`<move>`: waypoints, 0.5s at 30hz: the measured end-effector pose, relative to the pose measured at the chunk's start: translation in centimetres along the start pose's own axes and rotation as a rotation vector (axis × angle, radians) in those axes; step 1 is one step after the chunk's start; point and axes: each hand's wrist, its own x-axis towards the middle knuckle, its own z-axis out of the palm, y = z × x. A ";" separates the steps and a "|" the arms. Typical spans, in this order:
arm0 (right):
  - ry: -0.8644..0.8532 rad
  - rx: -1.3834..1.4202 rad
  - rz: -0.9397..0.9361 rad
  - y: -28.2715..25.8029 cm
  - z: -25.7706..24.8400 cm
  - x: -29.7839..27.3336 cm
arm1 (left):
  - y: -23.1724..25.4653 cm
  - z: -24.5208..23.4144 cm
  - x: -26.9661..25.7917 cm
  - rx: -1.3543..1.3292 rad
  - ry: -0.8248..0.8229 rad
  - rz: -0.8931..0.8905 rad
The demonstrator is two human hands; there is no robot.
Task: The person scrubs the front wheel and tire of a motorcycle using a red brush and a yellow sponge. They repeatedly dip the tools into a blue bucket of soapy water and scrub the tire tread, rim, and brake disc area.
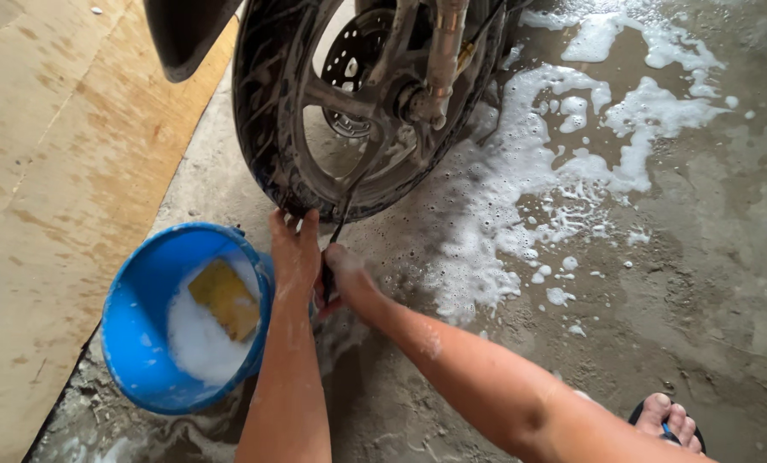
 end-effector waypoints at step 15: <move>0.103 -0.108 -0.102 1.9 -0.1 -1.4 | 2.9 -0.5 -0.2 -0.229 -0.107 -0.027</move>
